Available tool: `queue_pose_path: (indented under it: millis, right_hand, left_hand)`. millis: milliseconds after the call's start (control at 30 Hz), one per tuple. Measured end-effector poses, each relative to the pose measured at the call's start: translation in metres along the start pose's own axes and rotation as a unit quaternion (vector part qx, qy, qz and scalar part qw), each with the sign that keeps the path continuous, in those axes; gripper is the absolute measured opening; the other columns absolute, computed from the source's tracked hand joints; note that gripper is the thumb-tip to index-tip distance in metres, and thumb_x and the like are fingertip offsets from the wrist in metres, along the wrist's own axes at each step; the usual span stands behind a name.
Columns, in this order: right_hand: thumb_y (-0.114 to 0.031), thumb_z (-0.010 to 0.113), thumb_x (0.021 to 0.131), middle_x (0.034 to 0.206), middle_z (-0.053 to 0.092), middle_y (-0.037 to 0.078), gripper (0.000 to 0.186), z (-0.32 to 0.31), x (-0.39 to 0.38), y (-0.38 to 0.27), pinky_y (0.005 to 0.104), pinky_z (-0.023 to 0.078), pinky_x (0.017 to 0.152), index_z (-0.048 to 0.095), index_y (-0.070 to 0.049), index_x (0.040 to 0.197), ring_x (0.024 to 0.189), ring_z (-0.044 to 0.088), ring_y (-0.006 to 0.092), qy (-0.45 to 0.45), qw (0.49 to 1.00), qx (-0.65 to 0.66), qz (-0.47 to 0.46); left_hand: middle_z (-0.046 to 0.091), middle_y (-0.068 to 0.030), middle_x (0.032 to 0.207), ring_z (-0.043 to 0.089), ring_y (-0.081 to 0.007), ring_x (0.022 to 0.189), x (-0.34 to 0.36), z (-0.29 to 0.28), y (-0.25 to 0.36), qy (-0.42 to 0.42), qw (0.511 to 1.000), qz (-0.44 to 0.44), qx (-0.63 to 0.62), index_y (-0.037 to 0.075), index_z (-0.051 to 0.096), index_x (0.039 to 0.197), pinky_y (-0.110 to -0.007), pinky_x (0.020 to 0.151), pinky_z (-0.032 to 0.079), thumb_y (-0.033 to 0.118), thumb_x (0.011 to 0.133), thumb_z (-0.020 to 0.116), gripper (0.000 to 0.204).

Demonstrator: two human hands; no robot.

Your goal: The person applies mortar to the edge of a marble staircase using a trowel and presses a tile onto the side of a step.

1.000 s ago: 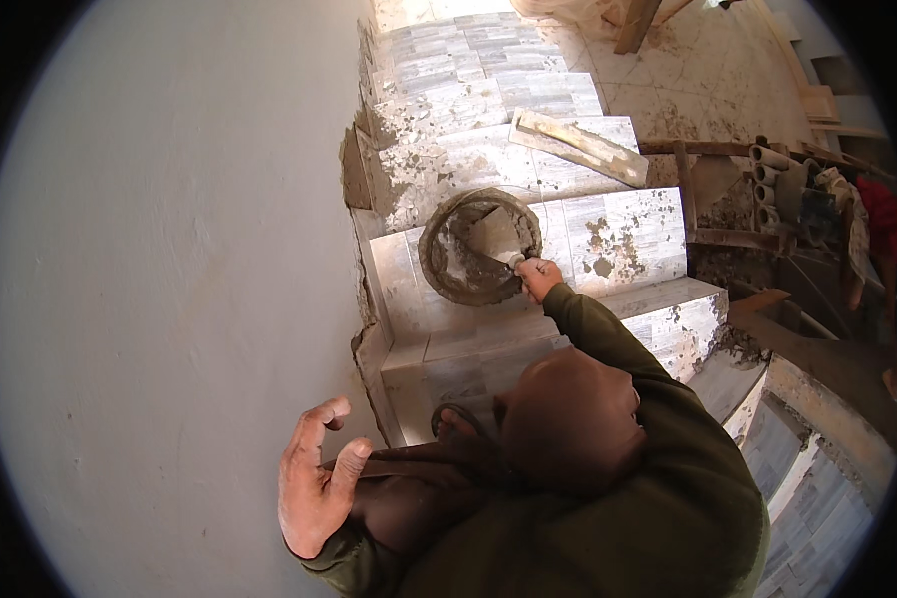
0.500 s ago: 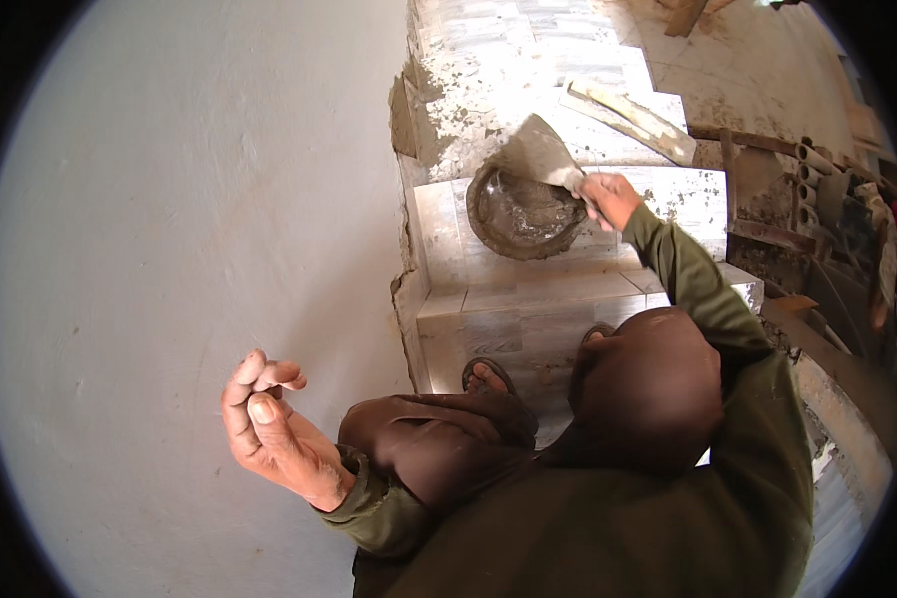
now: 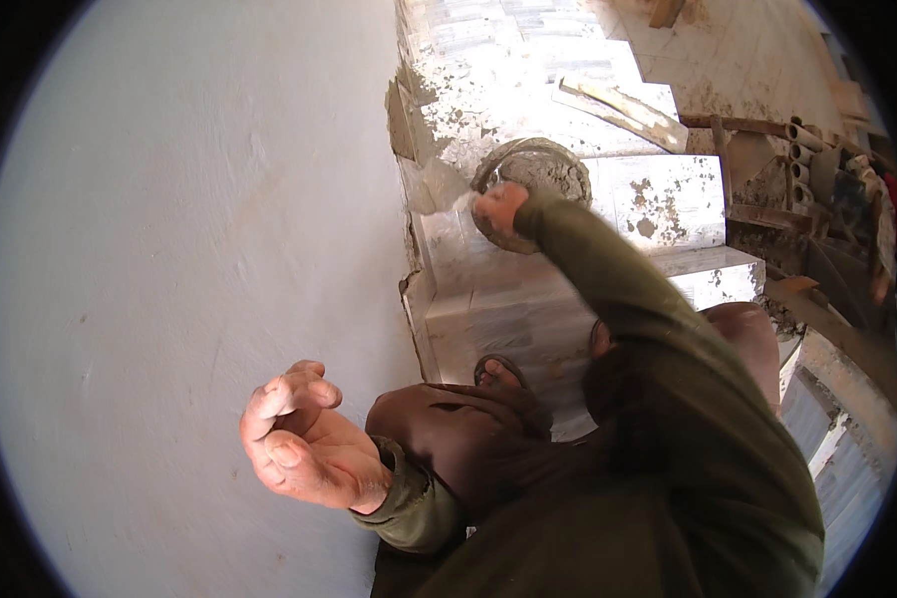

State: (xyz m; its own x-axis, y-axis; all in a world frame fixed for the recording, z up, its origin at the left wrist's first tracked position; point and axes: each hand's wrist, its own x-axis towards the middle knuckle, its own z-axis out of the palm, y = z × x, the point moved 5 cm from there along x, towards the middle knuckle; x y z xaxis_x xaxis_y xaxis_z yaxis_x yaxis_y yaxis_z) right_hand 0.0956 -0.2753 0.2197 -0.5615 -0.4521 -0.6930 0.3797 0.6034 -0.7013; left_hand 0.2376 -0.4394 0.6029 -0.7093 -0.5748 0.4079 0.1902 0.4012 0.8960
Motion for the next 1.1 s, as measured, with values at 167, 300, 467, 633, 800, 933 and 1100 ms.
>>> queue_pose_path:
  millis: [167,300,467,633,800,933,1100]
  right_hand:
    - [-0.045,0.055,0.075,0.072,0.061,0.02,0.046,0.098,-0.023,0.078,0.0384,0.045,0.07,0.064,0.0,0.076,0.073,0.06,0.0318,0.176,0.979,0.085,0.057]
    - [-0.036,0.058,0.073,0.069,0.063,0.013,0.038,0.14,-0.039,0.094,0.0345,0.045,0.064,0.065,-0.002,0.086,0.068,0.061,0.0218,0.185,0.969,0.131,0.099]
    - [-0.034,0.056,0.076,0.084,0.063,0.019,0.036,0.158,-0.044,0.072,0.0393,0.045,0.074,0.062,-0.004,0.094,0.084,0.059,0.0354,0.193,0.963,0.119,0.146]
    - [-0.033,0.055,0.078,0.086,0.061,0.02,0.034,0.178,-0.038,0.057,0.0413,0.045,0.075,0.061,-0.005,0.096,0.086,0.058,0.0381,0.216,0.958,0.13,0.136]
    - [-0.026,0.054,0.08,0.088,0.059,0.023,0.031,0.204,-0.032,0.039,0.0442,0.045,0.077,0.058,-0.005,0.102,0.087,0.056,0.0394,0.244,0.963,0.088,0.078]
    - [-0.023,0.052,0.079,0.099,0.055,0.024,0.037,0.218,-0.031,0.02,0.0453,0.043,0.081,0.053,-0.006,0.112,0.094,0.053,0.0407,0.247,0.961,0.107,0.063]
    - [-0.022,0.049,0.079,0.107,0.053,0.024,0.041,0.215,-0.02,0.009,0.044,0.042,0.086,0.05,-0.006,0.117,0.101,0.051,0.0401,0.182,0.971,0.126,0.092]
  left_hand:
    - [0.049,-0.0055,0.06,0.038,-0.0132,0.057,-0.002,-0.005,-0.001,0.01,1.0,-0.005,0.019,-0.001,0.059,0.1,-0.034,0.065,0.04,0.039,0.091,0.037,0.046]
    - [0.05,-0.0056,0.061,0.039,-0.0137,0.057,-0.002,-0.011,-0.004,-0.006,0.999,0.013,0.043,0.0,0.059,0.1,-0.034,0.066,0.039,0.04,0.091,0.037,0.046]
    - [0.049,-0.0053,0.061,0.042,-0.0136,0.059,-0.001,-0.016,-0.01,-0.012,0.998,-0.023,0.049,0.0,0.059,0.1,-0.036,0.07,0.042,0.04,0.092,0.037,0.045]
    - [0.049,-0.005,0.062,0.043,-0.0129,0.06,0.0,-0.016,-0.01,-0.013,0.998,-0.024,0.055,0.001,0.059,0.101,-0.037,0.072,0.042,0.039,0.092,0.038,0.044]
    - [0.048,-0.0046,0.062,0.044,-0.0122,0.06,0.001,-0.015,-0.011,-0.035,0.998,-0.02,0.049,0.002,0.059,0.102,-0.037,0.072,0.042,0.039,0.092,0.037,0.044]
    - [0.048,-0.0044,0.062,0.043,-0.012,0.06,0.002,-0.017,-0.011,-0.045,0.997,-0.014,0.063,0.002,0.059,0.103,-0.037,0.072,0.042,0.039,0.092,0.038,0.044]
    - [0.045,-0.0039,0.061,0.04,-0.0123,0.059,0.001,-0.01,-0.011,-0.037,0.998,-0.004,0.053,0.003,0.059,0.1,-0.036,0.07,0.04,0.038,0.091,0.039,0.042]
